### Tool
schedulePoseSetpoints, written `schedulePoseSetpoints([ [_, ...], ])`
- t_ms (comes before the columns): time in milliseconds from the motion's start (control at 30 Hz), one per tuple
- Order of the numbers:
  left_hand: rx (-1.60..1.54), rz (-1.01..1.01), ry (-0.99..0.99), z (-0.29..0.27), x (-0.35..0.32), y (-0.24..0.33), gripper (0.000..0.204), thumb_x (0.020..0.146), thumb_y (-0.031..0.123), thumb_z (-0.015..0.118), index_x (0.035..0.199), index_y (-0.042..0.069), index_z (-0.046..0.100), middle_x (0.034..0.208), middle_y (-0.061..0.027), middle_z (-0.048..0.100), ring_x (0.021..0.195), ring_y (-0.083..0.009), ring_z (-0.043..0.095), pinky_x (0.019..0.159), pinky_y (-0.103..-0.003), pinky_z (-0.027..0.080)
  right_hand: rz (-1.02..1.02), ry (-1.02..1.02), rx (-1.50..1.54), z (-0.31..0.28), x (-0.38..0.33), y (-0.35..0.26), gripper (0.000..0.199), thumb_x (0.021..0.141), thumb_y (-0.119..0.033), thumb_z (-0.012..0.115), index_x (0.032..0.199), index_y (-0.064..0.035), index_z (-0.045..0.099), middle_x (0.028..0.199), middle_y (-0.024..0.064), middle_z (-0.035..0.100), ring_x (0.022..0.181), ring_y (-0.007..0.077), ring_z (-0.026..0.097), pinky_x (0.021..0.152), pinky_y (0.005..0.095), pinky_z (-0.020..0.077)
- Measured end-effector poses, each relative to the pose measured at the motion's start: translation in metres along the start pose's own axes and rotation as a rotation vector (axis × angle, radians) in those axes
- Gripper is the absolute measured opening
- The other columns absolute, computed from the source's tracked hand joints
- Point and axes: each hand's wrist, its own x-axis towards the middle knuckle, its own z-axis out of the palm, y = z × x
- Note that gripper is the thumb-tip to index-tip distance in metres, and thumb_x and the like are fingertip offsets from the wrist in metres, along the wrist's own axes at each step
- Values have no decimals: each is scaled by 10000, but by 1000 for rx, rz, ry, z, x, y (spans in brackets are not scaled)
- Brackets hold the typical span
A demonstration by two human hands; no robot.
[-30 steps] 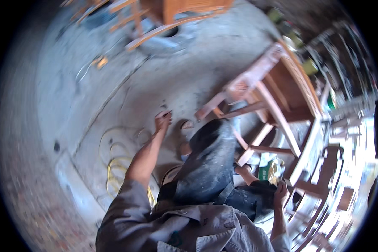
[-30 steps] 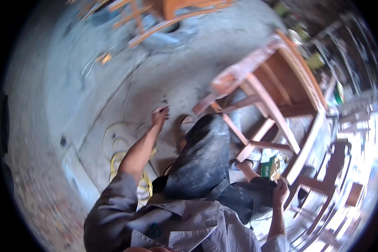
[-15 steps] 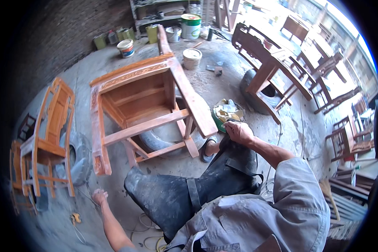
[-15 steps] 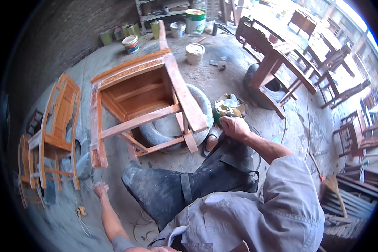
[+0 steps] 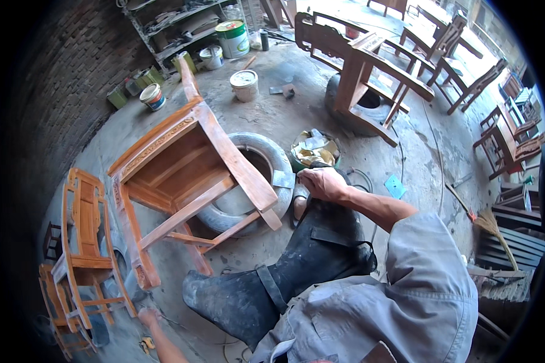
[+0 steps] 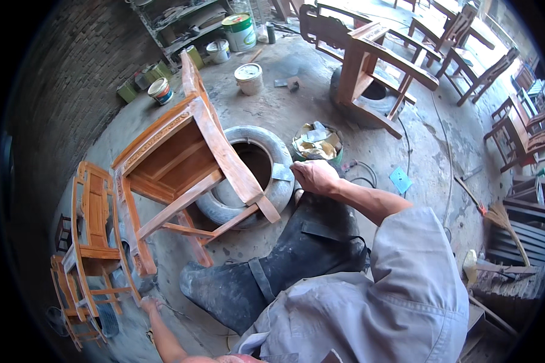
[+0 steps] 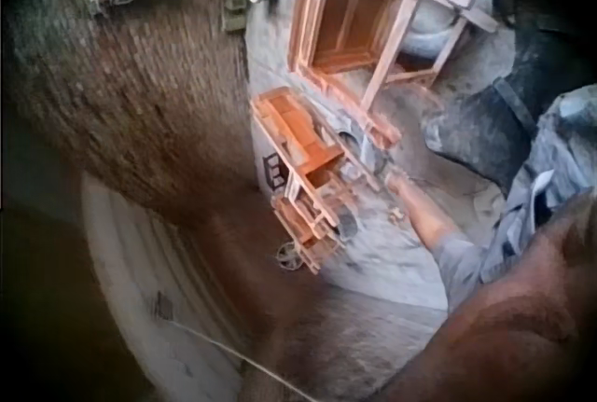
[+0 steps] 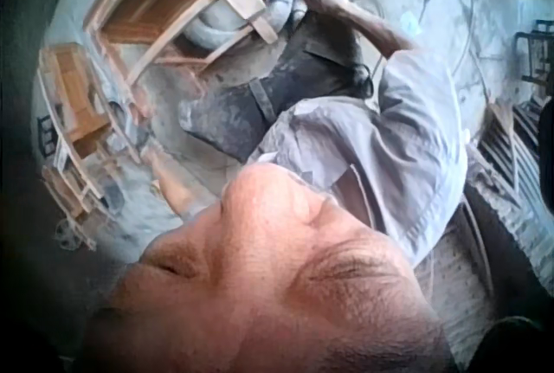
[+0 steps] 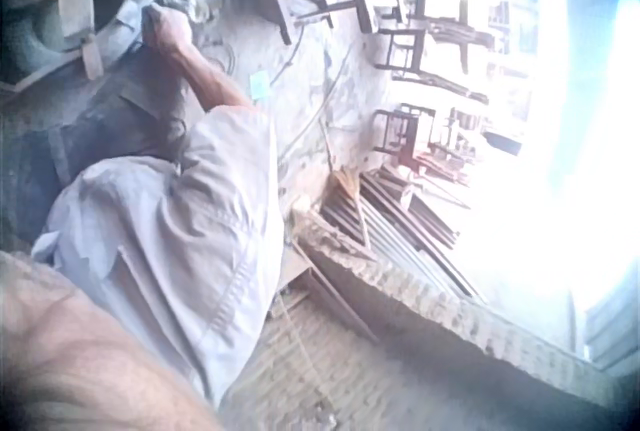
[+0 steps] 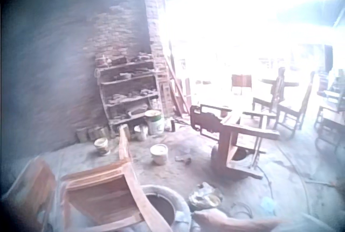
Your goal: The person sits on the floor and sands a wooden chair frame using sandpaper. They reposition the chair and continue sanding various parts of the frame.
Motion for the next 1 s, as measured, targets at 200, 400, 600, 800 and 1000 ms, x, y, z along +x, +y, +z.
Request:
schedulePoseSetpoints([
  [200,-338,85,-28,24,-25,16,143,915,191,559,938,64,618,780,-68,604,714,-238,667,539,-316,499,183,-104,-98,2,-11,20,110,882,-180,574,907,-75,559,735,165,616,681,357,651,563,479,508],
  [400,-85,188,292,-22,0,109,242,982,189,546,1115,10,641,966,-95,665,935,-219,661,768,-303,520,175,220,39,0,-11,-4,214,941,-228,516,847,-46,578,692,203,638,620,416,635,562,527,501],
  [600,-98,793,267,-16,-108,260,275,1008,185,537,1174,-13,630,1030,-101,674,1007,-213,647,849,-300,508,205,650,386,-8,-21,-23,302,900,-65,629,1197,-39,582,971,164,697,873,331,685,771,400,546],
  [800,-500,1006,-319,111,-391,326,108,958,73,569,905,1,629,981,-105,654,933,-189,610,892,-333,495,179,443,810,-41,-73,-118,383,923,-145,654,1271,-21,555,1008,159,688,854,280,705,778,361,554],
  [1000,-434,877,-956,237,-528,293,131,924,62,650,1018,10,725,1310,-164,613,1215,-242,573,1034,-371,454,183,179,1011,-52,-87,-150,411,898,-176,679,1253,-8,557,1066,183,663,888,297,686,764,373,542],
])
